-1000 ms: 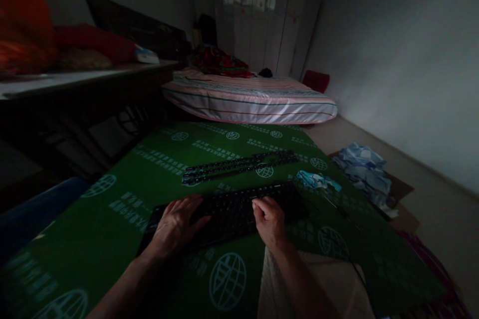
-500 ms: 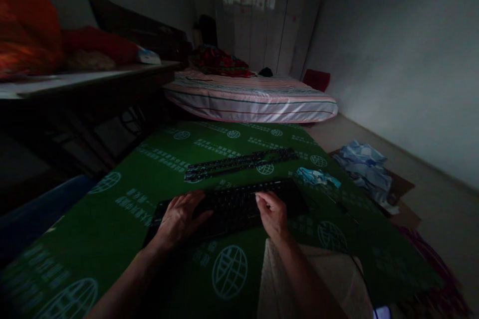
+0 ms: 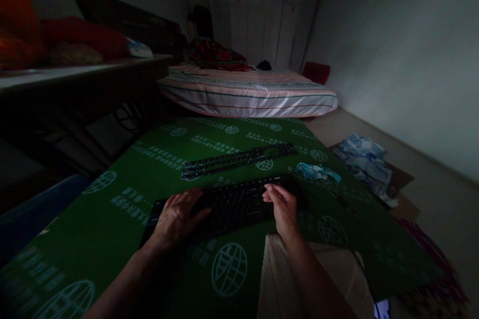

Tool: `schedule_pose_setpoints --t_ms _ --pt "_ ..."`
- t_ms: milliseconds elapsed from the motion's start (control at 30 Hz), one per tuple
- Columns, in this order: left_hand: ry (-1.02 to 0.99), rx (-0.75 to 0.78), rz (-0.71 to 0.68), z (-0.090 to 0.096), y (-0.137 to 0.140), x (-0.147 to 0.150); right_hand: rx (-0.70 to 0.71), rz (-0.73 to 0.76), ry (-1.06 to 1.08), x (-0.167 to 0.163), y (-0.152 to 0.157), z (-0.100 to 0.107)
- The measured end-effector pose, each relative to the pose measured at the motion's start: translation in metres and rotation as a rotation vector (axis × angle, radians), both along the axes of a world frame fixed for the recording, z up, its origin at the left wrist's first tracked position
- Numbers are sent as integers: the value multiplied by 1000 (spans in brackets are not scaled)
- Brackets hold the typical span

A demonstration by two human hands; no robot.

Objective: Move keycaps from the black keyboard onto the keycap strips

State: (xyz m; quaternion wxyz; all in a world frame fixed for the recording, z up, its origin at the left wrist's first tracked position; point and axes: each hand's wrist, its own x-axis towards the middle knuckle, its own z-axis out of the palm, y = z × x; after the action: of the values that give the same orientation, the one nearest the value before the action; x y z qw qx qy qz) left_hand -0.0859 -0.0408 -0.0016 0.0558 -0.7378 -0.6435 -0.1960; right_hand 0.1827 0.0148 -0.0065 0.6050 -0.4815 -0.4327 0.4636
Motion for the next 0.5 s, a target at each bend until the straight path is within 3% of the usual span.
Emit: schedule_pose_setpoints --t_ms 500 --pt "-17 37 -5 -2 -1 0 -78 36 -7 -1 0 7"
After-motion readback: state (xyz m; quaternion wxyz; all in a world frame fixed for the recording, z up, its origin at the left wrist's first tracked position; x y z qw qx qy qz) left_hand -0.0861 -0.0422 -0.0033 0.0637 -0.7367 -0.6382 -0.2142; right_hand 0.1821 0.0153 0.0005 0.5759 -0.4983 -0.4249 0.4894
